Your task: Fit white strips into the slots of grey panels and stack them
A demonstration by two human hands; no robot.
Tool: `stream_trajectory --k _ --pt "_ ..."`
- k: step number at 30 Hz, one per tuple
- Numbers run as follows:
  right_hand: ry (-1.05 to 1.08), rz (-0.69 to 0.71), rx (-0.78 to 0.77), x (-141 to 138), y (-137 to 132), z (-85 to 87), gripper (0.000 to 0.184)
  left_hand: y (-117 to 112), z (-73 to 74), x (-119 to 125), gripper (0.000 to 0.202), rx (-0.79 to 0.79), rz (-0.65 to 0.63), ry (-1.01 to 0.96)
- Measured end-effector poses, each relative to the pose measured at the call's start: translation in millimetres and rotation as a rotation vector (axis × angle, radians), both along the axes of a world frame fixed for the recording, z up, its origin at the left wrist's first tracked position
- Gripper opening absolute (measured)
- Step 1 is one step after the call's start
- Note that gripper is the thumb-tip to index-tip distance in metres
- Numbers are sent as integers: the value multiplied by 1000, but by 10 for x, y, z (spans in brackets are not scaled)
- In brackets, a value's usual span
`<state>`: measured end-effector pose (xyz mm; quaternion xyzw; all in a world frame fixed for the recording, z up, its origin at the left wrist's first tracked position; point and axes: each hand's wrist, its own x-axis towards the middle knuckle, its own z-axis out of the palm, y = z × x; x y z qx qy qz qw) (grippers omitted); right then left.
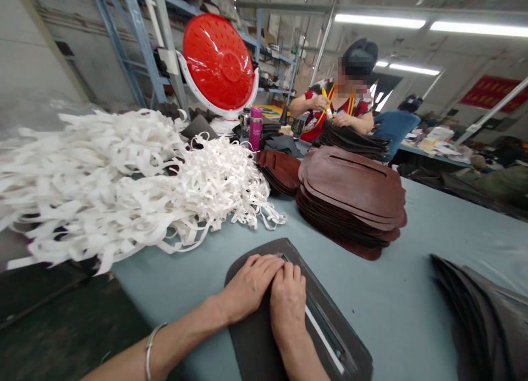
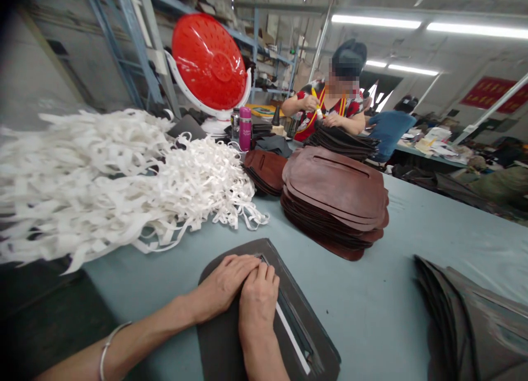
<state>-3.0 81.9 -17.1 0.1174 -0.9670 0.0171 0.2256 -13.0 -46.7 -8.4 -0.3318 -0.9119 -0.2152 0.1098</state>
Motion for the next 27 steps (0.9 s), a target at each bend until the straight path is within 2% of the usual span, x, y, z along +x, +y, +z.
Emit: stream_trajectory --k 3,7,10,12,15,19,22,27 --pt "31 -6 92 248 221 -35 32 -1 1 -33 41 -32 -55 -34" --pt "60 122 175 772 856 -138 38 -3 -17 -42 41 -28 -47 -30" --pt "95 213 151 1119 1274 -195 38 -3 -28 -37 40 -36 -53 -30" --pt "82 210 95 1247 1393 -207 36 -2 -26 -35 40 -45 -52 -33" --pt "17 132 -2 1256 1352 -186 29 1 -17 -30 40 -55 -51 -32" --pt "-99 -1 -52 1009 1089 -84 16 6 -20 -29 41 -73 -50 -25" --pt "-156 -65 -56 711 795 15 22 13 -37 -35 41 -86 -44 -13" --pt "-173 -24 -6 282 309 94 28 18 -55 -40 41 -97 -47 -6"
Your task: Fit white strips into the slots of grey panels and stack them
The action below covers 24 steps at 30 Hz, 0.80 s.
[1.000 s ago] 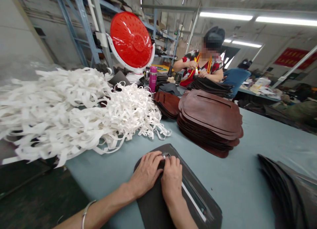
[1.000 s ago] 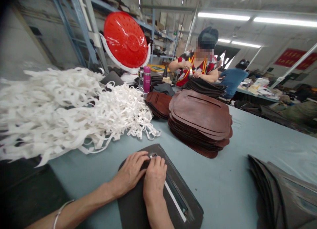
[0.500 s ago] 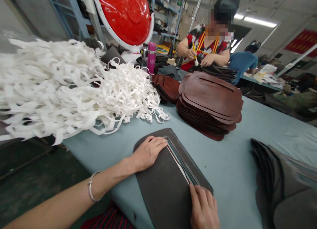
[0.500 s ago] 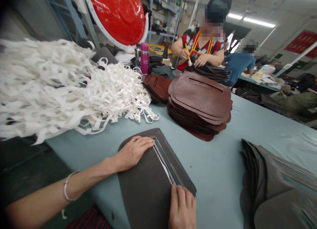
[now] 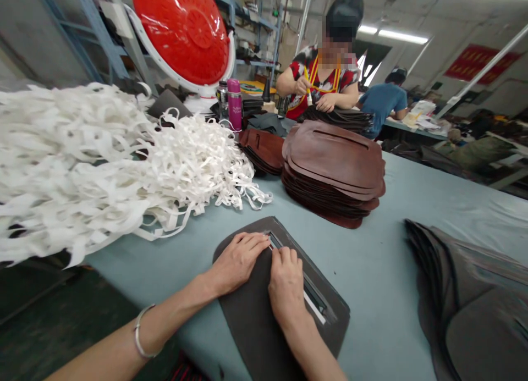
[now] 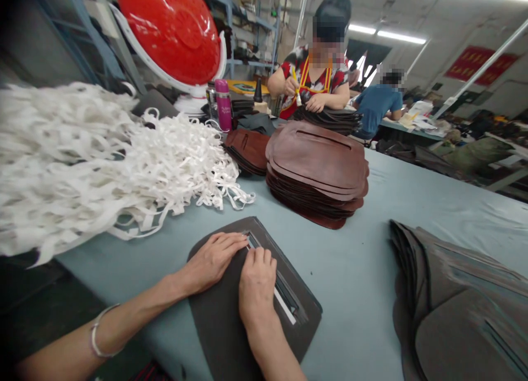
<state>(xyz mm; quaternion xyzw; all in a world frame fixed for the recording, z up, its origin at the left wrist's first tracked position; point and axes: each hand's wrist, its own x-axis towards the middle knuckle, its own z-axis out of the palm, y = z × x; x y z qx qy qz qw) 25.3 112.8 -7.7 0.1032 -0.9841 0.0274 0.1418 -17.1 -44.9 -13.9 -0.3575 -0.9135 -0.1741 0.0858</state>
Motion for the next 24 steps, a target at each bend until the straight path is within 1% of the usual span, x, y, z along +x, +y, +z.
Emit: stream_trajectory --k 2,3,5,7,11,14,16,18,20,22,24 --pt "40 2 61 -44 -75 -18 25 -4 -3 -4 41 3 -3 4" --pt "59 -1 92 -27 -72 -35 24 -6 -5 -7 41 4 -4 7" --pt "97 4 142 90 16 -76 23 -8 -11 -13 41 6 -4 14" --pt "143 18 170 299 198 -114 24 -3 -16 -13 41 9 -2 22" --pt "201 77 173 805 671 -168 30 12 -21 2 41 14 -14 26" --pt "182 127 138 1053 898 -197 32 -5 -33 -44 41 18 -46 33" --pt "182 134 106 1112 927 -208 33 -25 -44 -132 40 25 -77 40" --pt "207 121 73 1110 883 -207 31 -18 -41 -231 39 31 -112 52" --pt "244 98 49 1085 816 -194 29 56 -14 -257 37 25 -116 75" --pt "267 72 35 1066 765 -177 28 215 30 -132 35 14 -114 94" --pt "273 54 28 1064 747 -166 28 429 62 144 32 3 -154 80"
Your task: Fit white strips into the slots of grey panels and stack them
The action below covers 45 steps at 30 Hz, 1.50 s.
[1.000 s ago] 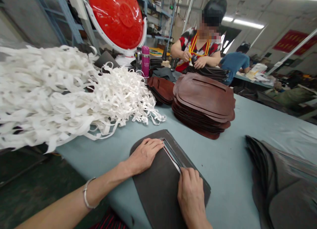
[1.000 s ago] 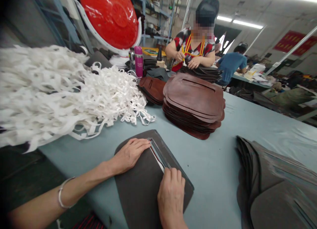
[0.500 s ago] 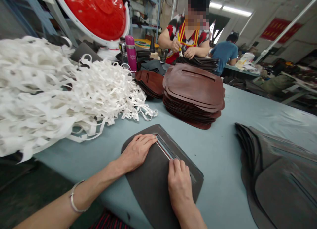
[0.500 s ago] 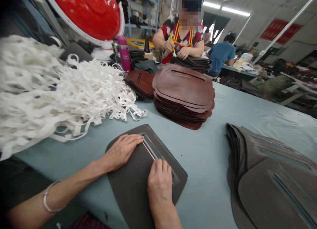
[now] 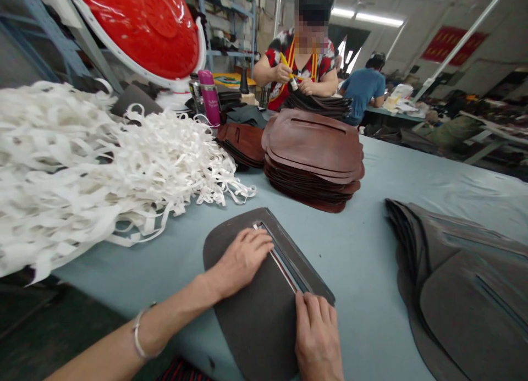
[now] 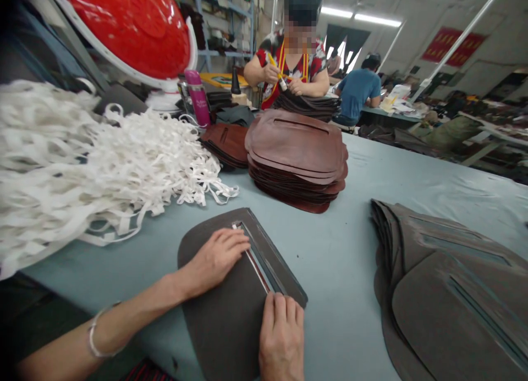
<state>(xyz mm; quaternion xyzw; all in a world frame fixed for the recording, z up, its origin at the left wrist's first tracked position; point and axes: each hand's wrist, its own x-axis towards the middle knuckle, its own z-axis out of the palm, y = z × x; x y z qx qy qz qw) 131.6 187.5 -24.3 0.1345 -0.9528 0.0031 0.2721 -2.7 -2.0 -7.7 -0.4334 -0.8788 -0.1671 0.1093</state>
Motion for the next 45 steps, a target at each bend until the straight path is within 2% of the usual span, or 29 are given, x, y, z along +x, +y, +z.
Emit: stream_trajectory --k 2,4,7,13,16,18,22,25,29,33,36,39,41,43,45 --pt "2 -3 -9 7 5 0 29 198 2 330 35 -29 -110 -57" --pt "10 2 -12 11 21 -9 29 321 -20 584 41 -34 -106 -50" --pt "30 14 -6 -4 49 -44 34 351 -55 704 40 -53 -123 -36" --pt "128 54 53 -49 139 -159 33 277 -13 584 37 -25 -155 -18" --pt "113 77 65 -31 171 -160 33 186 37 484 41 -71 -137 -35" --pt "74 86 61 -14 174 -134 34 77 53 352 43 -108 -82 -33" --pt "46 90 34 1 154 -92 31 -160 14 15 45 -126 110 25" --pt "31 69 -89 -12 135 -58 24 -266 -31 -139 45 -122 152 67" --pt "-109 66 -453 -103 108 56 17 -310 -61 -180 46 -119 118 48" --pt "-301 32 -777 -299 28 141 24 -321 -40 -171 46 -117 128 3" --pt "-403 -17 -863 -426 -55 130 28 -296 -6 -102 43 -103 68 -1" --pt "-413 -30 -831 -473 -111 101 31 -217 -3 53 44 -81 -51 -60" --pt "-396 -25 -769 -473 -129 95 32 -155 -23 161 41 -34 -44 -95" --pt "-329 17 -634 -470 -142 102 32 -109 -45 231 38 7 -3 -106" --pt "-245 99 -430 -474 -155 113 32 -88 -57 254 36 17 10 -110"
